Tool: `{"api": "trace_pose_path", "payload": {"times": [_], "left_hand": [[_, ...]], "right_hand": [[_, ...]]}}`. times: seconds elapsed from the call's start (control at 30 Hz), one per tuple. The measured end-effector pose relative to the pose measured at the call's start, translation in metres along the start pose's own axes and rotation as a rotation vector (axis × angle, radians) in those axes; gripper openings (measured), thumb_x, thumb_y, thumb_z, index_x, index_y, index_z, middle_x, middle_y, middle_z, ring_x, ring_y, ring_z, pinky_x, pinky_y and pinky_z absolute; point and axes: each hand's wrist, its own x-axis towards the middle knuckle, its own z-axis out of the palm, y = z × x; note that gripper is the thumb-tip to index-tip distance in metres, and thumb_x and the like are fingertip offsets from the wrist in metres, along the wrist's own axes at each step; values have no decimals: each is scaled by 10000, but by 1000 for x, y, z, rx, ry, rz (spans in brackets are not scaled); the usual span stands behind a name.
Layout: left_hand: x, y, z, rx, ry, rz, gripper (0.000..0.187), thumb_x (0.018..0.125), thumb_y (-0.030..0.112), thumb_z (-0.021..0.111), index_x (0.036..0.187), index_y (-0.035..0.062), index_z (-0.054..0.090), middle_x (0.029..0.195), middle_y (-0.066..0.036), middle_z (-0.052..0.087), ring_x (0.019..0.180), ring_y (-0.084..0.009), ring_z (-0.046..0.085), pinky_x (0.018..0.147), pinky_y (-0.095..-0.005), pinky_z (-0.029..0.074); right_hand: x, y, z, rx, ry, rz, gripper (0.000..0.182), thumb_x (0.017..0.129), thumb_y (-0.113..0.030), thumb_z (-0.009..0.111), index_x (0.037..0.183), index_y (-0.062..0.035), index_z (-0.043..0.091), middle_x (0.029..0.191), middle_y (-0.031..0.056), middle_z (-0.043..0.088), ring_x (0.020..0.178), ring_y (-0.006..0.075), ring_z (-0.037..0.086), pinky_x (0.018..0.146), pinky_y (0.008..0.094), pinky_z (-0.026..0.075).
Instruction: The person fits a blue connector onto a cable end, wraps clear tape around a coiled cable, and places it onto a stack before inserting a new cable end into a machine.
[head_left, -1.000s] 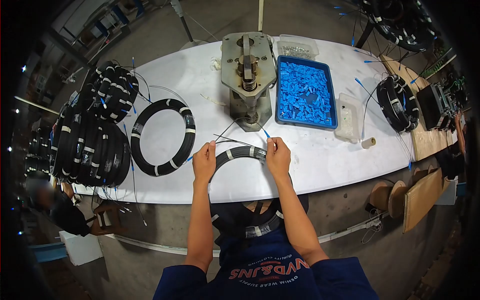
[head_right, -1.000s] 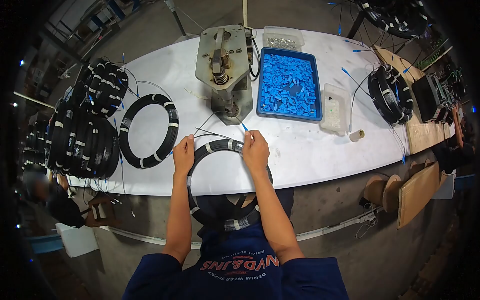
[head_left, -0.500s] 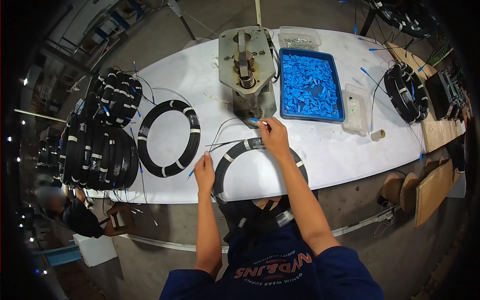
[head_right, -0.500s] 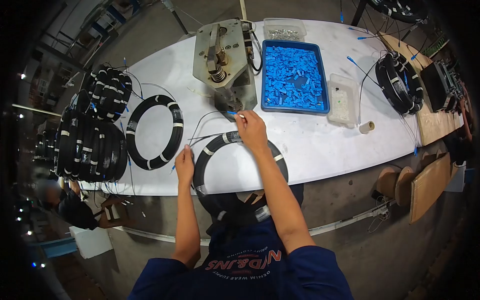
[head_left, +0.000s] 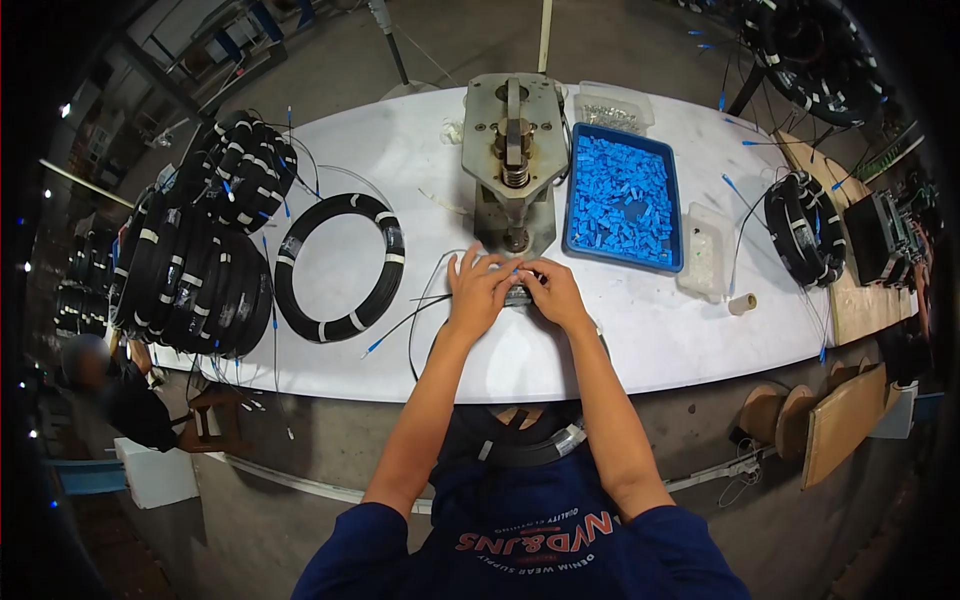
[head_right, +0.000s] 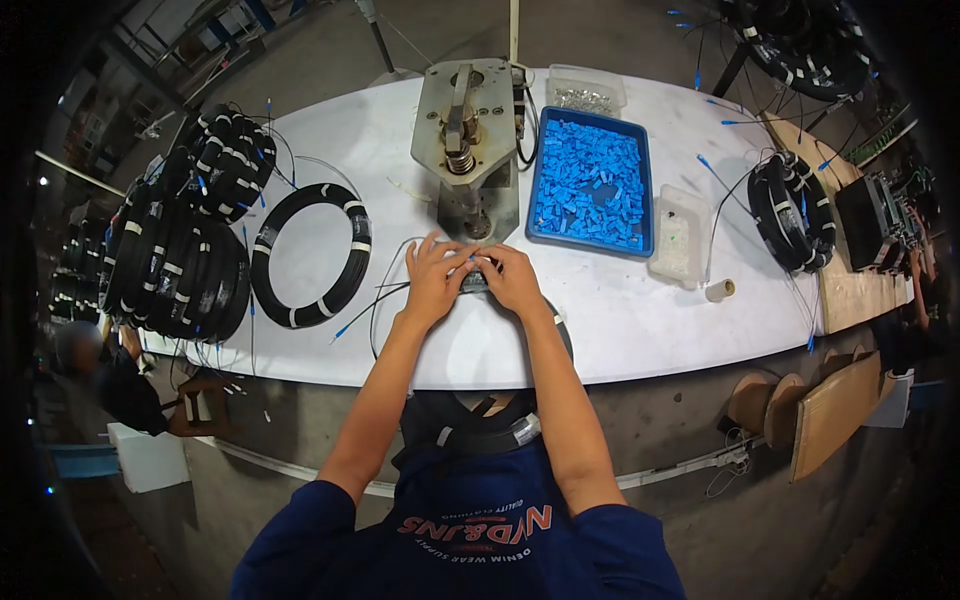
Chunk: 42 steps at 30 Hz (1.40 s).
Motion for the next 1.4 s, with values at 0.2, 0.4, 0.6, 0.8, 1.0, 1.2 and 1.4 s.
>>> {"api": "trace_pose_path", "payload": {"times": [0.2, 0.4, 0.6, 0.8, 1.0, 1.2, 1.4], "left_hand": [[-8, -12, 7, -131, -58, -47, 177, 890, 209, 660, 1034, 158, 748, 907, -7, 640, 1092, -256, 524, 1041, -511, 271], [-17, -7, 5, 116, 54, -102, 131, 941, 164, 569, 1016, 103, 656, 1020, -41, 611, 1093, -282, 512, 1051, -535, 268], [3, -10, 12, 130, -59, -42, 144, 955, 168, 533, 1026, 65, 604, 1023, -78, 568, 1115, -294, 482, 1030, -533, 284], [27, -30, 14, -65, -69, 54, 241, 879, 123, 591, 1108, 130, 668, 963, -87, 566, 1024, -299, 500, 964, -490, 343], [42, -33, 21, -91, 13, 70, 151, 885, 179, 603, 943, 65, 684, 866, -110, 590, 949, -305, 527, 940, -466, 351], [44, -42, 28, -75, -31, -74, 244, 932, 249, 587, 917, 22, 675, 869, -120, 601, 933, -308, 535, 936, -477, 352], [46, -45, 34, -23, -152, -131, 330, 978, 291, 503, 999, 12, 677, 942, -146, 628, 1026, -322, 541, 981, -500, 336]], "right_hand": [[-1, 5, 0, 17, -9, 111, 198, 887, -170, 676, 974, 2, 724, 803, 145, 706, 686, 212, 650, 669, 322, 509], [0, 1, 3, -47, 39, 23, 188, 891, -169, 666, 930, 8, 712, 783, 167, 694, 697, 268, 666, 667, 337, 514], [-8, -7, 9, -140, 165, 181, 178, 915, -170, 637, 938, -5, 701, 775, 171, 690, 668, 299, 666, 649, 363, 517], [-3, -1, 24, -87, 315, 183, 182, 937, -150, 614, 957, 15, 688, 758, 164, 688, 674, 248, 676, 651, 350, 517], [24, 19, 25, 344, 337, 320, 232, 968, -195, 621, 1018, 28, 663, 790, 42, 656, 660, 100, 591, 615, 233, 489], [40, 24, 24, 435, 218, 433, 231, 966, -224, 622, 1000, 2, 647, 815, 41, 631, 681, 109, 575, 627, 251, 483], [42, 31, 19, 477, 147, 530, 263, 979, -278, 593, 964, -19, 638, 799, 27, 608, 657, 115, 552, 616, 261, 458]]}}
